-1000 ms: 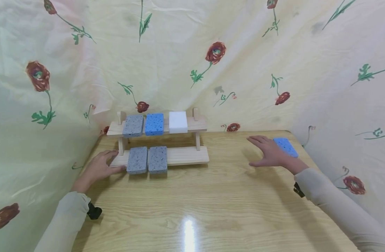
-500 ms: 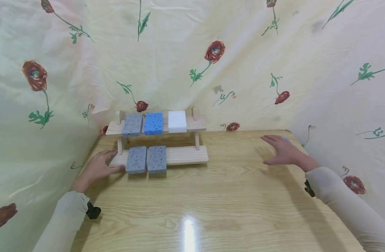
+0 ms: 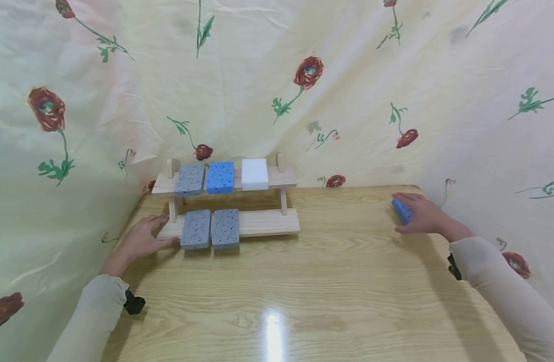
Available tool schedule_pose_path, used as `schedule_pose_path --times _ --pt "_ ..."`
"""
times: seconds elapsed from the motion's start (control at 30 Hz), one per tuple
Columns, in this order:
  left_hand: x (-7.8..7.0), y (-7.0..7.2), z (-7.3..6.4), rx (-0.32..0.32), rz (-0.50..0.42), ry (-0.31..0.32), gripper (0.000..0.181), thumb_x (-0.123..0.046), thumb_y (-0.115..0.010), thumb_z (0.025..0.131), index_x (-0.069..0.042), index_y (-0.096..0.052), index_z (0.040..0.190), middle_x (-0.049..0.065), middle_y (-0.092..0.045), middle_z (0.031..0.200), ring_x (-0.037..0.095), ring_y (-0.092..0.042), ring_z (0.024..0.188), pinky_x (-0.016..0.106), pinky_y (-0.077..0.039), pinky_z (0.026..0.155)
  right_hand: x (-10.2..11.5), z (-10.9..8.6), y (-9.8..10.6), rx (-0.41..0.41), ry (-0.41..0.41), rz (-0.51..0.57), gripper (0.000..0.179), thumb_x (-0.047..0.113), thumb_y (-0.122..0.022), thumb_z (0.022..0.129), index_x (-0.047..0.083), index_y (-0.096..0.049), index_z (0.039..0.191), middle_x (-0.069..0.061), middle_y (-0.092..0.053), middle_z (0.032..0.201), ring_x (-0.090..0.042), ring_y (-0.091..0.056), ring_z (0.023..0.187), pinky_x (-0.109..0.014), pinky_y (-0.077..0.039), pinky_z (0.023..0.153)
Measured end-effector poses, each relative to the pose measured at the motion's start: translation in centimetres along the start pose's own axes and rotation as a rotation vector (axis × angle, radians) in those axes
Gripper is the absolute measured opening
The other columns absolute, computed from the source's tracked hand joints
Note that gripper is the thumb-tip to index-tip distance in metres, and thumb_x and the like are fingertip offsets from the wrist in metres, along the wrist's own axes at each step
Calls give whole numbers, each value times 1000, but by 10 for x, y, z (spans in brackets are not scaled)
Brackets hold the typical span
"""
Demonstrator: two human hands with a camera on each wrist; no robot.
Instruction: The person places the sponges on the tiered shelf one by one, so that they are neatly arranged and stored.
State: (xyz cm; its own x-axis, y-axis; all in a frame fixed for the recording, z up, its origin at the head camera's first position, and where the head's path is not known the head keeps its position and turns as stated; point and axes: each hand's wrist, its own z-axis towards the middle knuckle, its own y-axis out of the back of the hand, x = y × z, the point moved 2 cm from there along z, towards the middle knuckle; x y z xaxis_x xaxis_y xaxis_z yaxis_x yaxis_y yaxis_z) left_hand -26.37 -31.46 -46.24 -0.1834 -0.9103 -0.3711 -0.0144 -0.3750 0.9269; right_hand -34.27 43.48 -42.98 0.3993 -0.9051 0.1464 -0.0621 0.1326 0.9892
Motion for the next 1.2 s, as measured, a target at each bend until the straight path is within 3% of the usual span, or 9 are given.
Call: schedule_pose_path --times 0.73,1.2 --pt "3 2 -1 14 4 31 90 -60 -73 86 4 -50 146 33 -46 150 54 -41 138 68 -35 115 -33 11 3 130 -63 83 111 34 -91 70 -9 -30 153 -41 -30 153 -63 -30 134 -78 -38 101" --pt "-2 3 2 12 -14 29 90 -59 -75 85 4 -52 144 33 -48 148 53 -43 137 67 -37 114 -49 18 -2 250 -169 128 115 33 -90 72 -7 -22 155 -40 -20 154 -60 -28 127 -79 -41 94"
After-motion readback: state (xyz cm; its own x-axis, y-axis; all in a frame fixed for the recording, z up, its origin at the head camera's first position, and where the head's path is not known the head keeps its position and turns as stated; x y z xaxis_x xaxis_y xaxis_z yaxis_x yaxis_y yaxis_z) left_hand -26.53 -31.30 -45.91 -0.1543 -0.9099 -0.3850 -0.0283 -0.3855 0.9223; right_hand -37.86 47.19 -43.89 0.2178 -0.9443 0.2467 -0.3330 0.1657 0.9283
